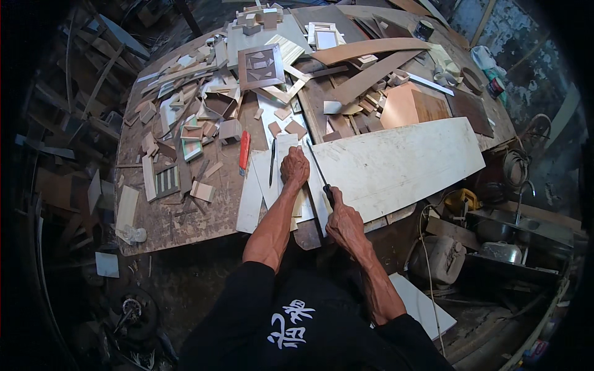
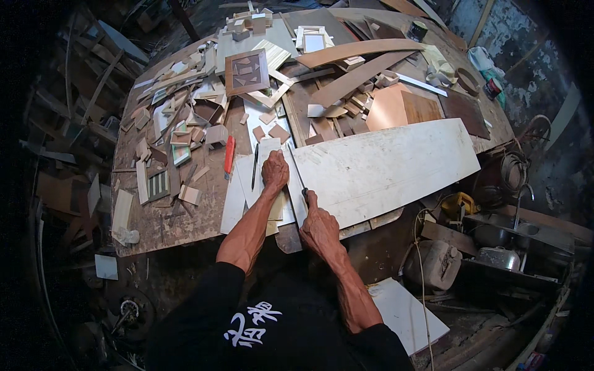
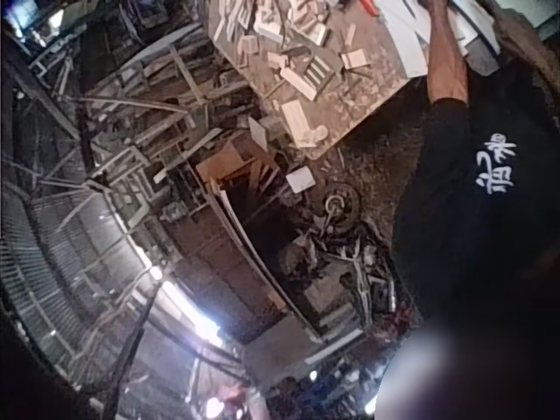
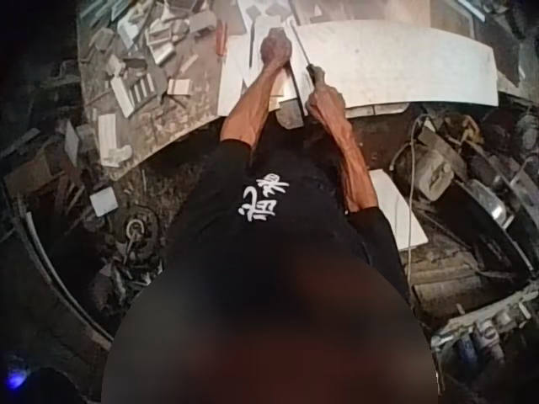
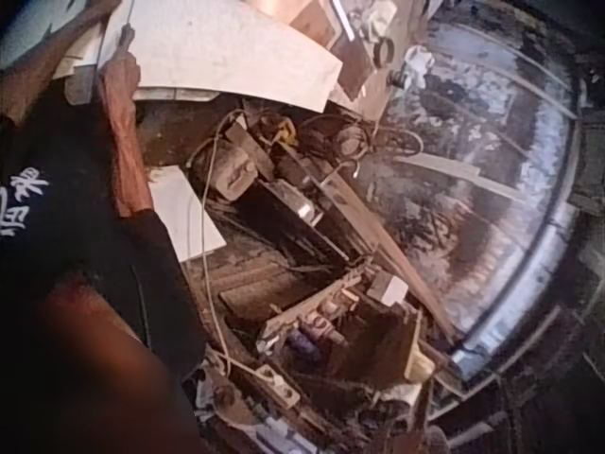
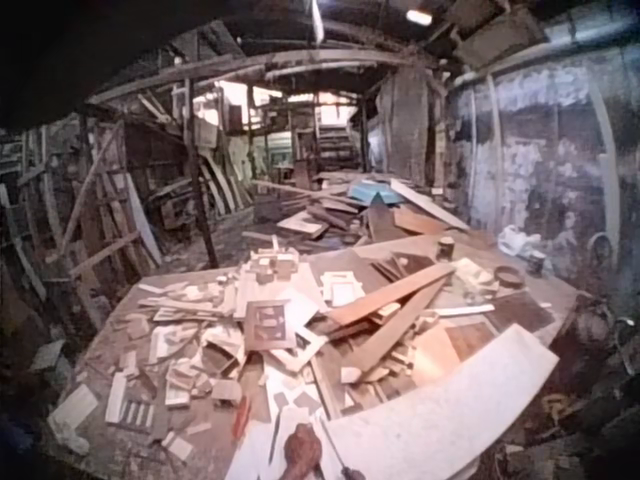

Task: Marking a wooden board using a caliper and pen, then cutting it with a hand saw.

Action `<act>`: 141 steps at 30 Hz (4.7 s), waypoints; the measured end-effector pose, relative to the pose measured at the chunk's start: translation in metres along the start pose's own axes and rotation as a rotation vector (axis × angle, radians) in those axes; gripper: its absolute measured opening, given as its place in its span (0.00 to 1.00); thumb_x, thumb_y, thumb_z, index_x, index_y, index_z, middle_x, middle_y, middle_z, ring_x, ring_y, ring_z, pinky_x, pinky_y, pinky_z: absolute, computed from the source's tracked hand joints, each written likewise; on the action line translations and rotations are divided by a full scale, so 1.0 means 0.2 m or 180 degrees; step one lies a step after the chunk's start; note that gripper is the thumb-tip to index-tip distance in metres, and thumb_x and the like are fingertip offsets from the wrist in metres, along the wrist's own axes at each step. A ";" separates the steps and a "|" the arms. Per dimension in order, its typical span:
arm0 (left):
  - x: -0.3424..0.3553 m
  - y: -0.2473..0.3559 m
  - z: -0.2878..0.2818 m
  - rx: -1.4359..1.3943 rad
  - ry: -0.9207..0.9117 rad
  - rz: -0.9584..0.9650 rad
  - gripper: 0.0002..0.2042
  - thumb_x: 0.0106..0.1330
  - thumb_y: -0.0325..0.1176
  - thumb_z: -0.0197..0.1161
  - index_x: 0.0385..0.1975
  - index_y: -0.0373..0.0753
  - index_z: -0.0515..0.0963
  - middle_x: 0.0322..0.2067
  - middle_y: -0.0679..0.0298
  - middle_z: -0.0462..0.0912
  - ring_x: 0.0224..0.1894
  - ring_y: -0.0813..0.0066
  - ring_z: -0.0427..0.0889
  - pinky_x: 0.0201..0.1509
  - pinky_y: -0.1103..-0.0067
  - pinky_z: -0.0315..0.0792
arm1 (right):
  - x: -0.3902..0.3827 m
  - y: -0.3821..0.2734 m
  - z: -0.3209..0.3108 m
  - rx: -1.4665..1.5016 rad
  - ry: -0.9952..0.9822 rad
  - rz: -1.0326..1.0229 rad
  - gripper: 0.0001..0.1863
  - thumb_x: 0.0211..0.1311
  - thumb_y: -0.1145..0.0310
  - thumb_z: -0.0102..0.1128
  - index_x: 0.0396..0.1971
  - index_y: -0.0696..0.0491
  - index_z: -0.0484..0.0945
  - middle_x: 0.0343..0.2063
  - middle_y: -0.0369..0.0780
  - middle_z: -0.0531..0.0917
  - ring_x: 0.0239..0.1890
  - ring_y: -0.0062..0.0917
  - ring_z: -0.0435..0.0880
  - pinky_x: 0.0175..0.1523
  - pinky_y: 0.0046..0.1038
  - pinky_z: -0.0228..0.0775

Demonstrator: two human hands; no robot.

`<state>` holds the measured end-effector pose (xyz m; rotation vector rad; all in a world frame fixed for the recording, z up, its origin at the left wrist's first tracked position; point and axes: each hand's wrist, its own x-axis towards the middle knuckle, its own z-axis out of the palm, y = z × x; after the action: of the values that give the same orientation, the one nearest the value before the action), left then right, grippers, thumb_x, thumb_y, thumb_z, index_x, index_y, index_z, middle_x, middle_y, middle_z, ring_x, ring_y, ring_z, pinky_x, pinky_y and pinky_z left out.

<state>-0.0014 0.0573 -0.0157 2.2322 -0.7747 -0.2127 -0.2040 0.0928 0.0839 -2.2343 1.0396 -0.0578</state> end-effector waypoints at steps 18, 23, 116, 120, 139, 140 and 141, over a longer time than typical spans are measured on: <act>0.00 0.00 0.02 -0.0008 -0.0033 -0.0032 0.15 0.70 0.42 0.44 0.34 0.35 0.72 0.26 0.42 0.79 0.31 0.39 0.78 0.36 0.52 0.69 | 0.05 -0.01 0.01 -0.0472 -0.0247 0.0203 0.44 0.51 0.75 0.46 0.69 0.44 0.40 0.19 0.53 0.79 0.21 0.48 0.79 0.29 0.47 0.69; 0.00 0.00 0.00 0.0030 -0.0081 -0.0030 0.16 0.70 0.41 0.44 0.34 0.34 0.72 0.26 0.41 0.79 0.32 0.39 0.78 0.37 0.52 0.69 | -0.01 -0.03 -0.01 -0.0588 -0.0296 0.0189 0.44 0.50 0.75 0.47 0.69 0.43 0.42 0.18 0.53 0.79 0.19 0.46 0.79 0.27 0.45 0.69; 0.00 -0.03 -0.01 0.0238 0.0068 0.0014 0.15 0.69 0.39 0.43 0.33 0.34 0.74 0.26 0.42 0.80 0.31 0.41 0.79 0.37 0.54 0.71 | 0.09 -0.03 0.08 -0.0408 -0.0112 0.0134 0.37 0.55 0.70 0.43 0.68 0.43 0.48 0.20 0.55 0.79 0.23 0.51 0.79 0.30 0.48 0.68; 0.01 0.00 0.04 0.0193 -0.0050 0.0135 0.15 0.69 0.39 0.44 0.33 0.34 0.74 0.26 0.42 0.80 0.31 0.41 0.79 0.37 0.54 0.71 | 0.27 0.03 0.08 -0.0401 -0.0096 0.0113 0.38 0.56 0.69 0.44 0.69 0.42 0.45 0.19 0.55 0.79 0.23 0.50 0.79 0.30 0.49 0.68; 0.00 0.00 0.03 0.0297 -0.0078 0.0112 0.16 0.69 0.41 0.42 0.33 0.35 0.74 0.25 0.42 0.80 0.31 0.41 0.79 0.36 0.54 0.71 | 0.19 0.02 0.07 -0.0320 0.0094 -0.0057 0.37 0.55 0.71 0.43 0.68 0.44 0.47 0.18 0.55 0.78 0.22 0.50 0.79 0.29 0.48 0.68; 0.00 0.00 0.04 0.0293 -0.0094 0.0121 0.16 0.69 0.41 0.42 0.33 0.35 0.74 0.25 0.42 0.80 0.31 0.41 0.79 0.36 0.54 0.71 | 0.17 0.03 0.06 -0.0397 0.0052 -0.0009 0.37 0.56 0.71 0.42 0.68 0.44 0.47 0.18 0.55 0.78 0.21 0.50 0.78 0.29 0.48 0.68; 0.00 -0.02 0.04 0.0268 -0.0100 0.0141 0.16 0.69 0.41 0.42 0.33 0.35 0.74 0.26 0.42 0.80 0.31 0.41 0.79 0.37 0.54 0.71 | 0.16 0.03 0.06 -0.0469 -0.0005 0.0021 0.37 0.56 0.71 0.42 0.68 0.44 0.46 0.18 0.55 0.78 0.21 0.50 0.78 0.29 0.48 0.68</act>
<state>-0.0023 0.0537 -0.0234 2.2930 -0.8637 -0.1972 -0.1823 0.0735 0.0635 -2.3623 1.0813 0.0243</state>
